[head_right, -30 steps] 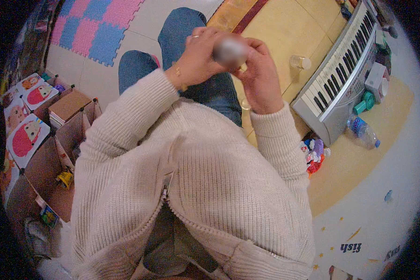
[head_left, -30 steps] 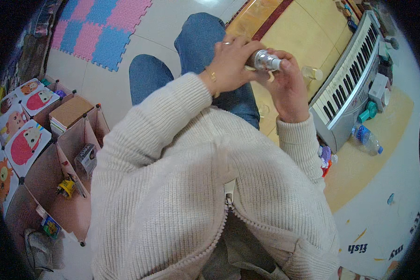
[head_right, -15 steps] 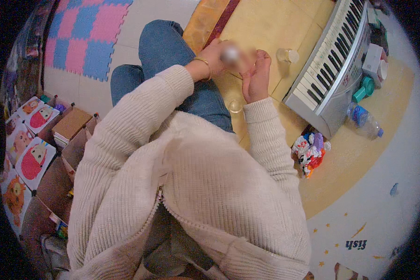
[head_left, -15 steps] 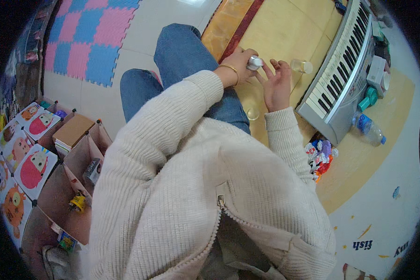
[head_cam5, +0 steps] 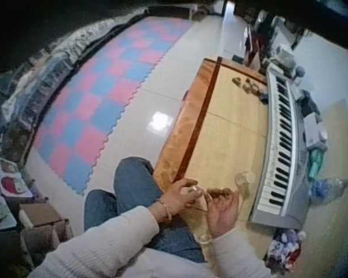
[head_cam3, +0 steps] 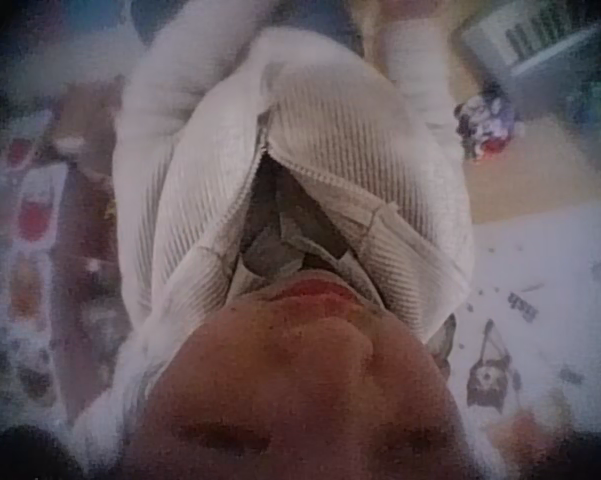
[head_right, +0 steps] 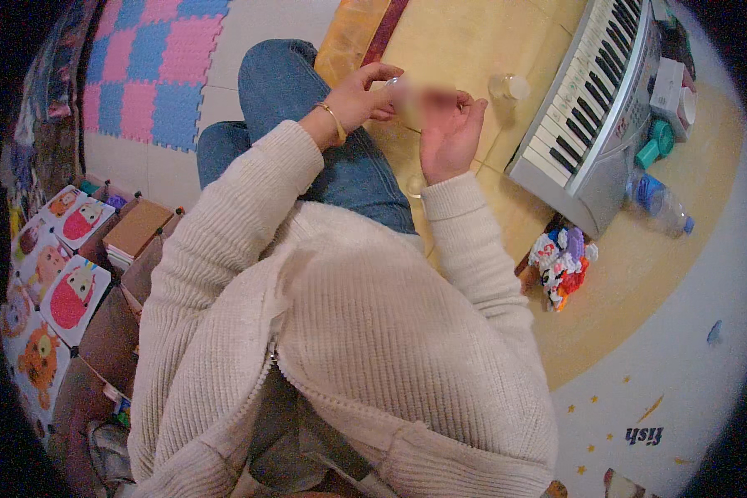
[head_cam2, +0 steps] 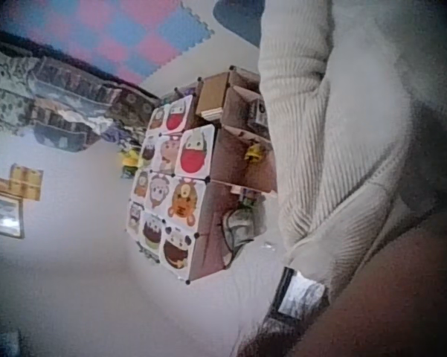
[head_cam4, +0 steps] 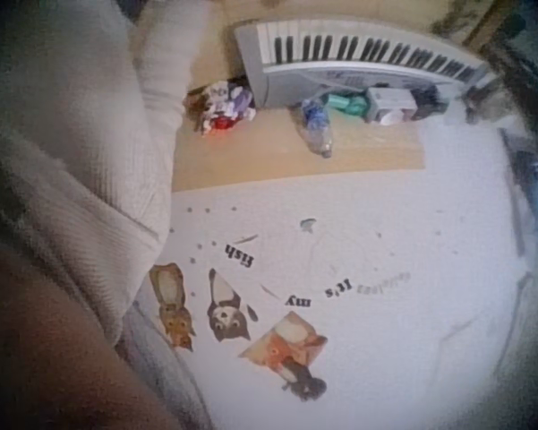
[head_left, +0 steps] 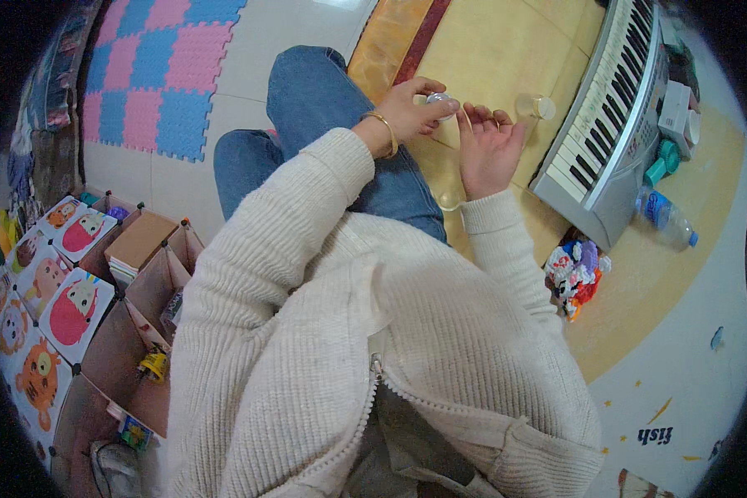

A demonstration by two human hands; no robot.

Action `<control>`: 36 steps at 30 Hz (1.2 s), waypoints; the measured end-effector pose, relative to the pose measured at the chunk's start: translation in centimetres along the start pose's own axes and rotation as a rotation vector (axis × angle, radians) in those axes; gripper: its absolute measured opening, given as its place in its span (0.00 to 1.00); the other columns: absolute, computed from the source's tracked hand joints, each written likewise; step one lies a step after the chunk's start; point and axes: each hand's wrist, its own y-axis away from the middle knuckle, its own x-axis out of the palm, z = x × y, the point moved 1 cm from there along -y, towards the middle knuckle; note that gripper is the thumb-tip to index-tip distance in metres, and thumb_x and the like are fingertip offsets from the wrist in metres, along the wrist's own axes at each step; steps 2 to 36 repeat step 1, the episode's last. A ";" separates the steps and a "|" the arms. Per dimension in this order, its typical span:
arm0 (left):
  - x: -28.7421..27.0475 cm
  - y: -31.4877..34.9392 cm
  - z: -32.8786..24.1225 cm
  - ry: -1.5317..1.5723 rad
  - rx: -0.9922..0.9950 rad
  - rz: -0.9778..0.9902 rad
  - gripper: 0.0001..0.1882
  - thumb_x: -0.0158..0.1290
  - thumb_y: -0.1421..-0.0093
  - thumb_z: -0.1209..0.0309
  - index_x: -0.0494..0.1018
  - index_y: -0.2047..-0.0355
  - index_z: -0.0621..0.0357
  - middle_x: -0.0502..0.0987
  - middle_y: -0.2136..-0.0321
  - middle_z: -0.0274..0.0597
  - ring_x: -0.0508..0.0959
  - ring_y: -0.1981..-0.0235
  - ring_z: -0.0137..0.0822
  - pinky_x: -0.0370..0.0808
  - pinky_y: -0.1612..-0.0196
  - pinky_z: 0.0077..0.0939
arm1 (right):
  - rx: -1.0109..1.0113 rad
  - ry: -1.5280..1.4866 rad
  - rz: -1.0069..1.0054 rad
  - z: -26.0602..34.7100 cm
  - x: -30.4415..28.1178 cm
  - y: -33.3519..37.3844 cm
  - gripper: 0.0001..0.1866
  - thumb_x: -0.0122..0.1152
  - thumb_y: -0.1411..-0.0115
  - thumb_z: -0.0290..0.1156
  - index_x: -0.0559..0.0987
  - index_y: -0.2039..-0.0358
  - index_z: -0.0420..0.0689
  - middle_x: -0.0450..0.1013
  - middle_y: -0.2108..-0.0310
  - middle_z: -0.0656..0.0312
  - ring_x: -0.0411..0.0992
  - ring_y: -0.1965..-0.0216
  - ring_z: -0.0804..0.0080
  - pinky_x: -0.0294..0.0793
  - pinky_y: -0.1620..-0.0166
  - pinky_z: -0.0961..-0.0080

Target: The person sits on the floor and handles a silver bottle and a small clear container. They unscrew the bottle cap, place it down, then pick up the clear container and screw it onto the bottle. They continue to tighten the connection between the two parts.

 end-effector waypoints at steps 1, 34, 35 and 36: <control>0.1 0.0 0.2 -0.002 -0.005 0.000 0.30 0.61 0.49 0.61 0.65 0.50 0.65 0.74 0.66 0.43 0.73 0.73 0.26 0.71 0.73 0.15 | -0.031 -0.049 0.021 -0.3 0.1 -0.2 0.23 0.41 0.39 0.56 0.67 0.59 0.48 0.69 0.60 0.54 0.64 0.52 0.54 0.55 0.44 0.44; 0.1 0.0 0.2 -0.002 -0.005 0.000 0.30 0.61 0.49 0.61 0.65 0.50 0.65 0.74 0.66 0.43 0.73 0.73 0.26 0.71 0.73 0.15 | -0.031 -0.049 0.021 -0.3 0.1 -0.2 0.23 0.41 0.39 0.56 0.67 0.59 0.48 0.69 0.60 0.54 0.64 0.52 0.54 0.55 0.44 0.44; 0.1 0.0 0.2 -0.002 -0.005 0.000 0.30 0.61 0.49 0.61 0.65 0.50 0.65 0.74 0.66 0.43 0.73 0.73 0.26 0.71 0.73 0.15 | -0.031 -0.049 0.021 -0.3 0.1 -0.2 0.23 0.41 0.39 0.56 0.67 0.59 0.48 0.69 0.60 0.54 0.64 0.52 0.54 0.55 0.44 0.44; 0.1 0.0 0.2 -0.002 -0.005 0.000 0.30 0.61 0.49 0.61 0.65 0.50 0.65 0.74 0.66 0.43 0.73 0.73 0.26 0.71 0.73 0.15 | -0.031 -0.049 0.021 -0.3 0.1 -0.2 0.23 0.41 0.39 0.56 0.67 0.59 0.48 0.69 0.60 0.54 0.64 0.52 0.54 0.55 0.44 0.44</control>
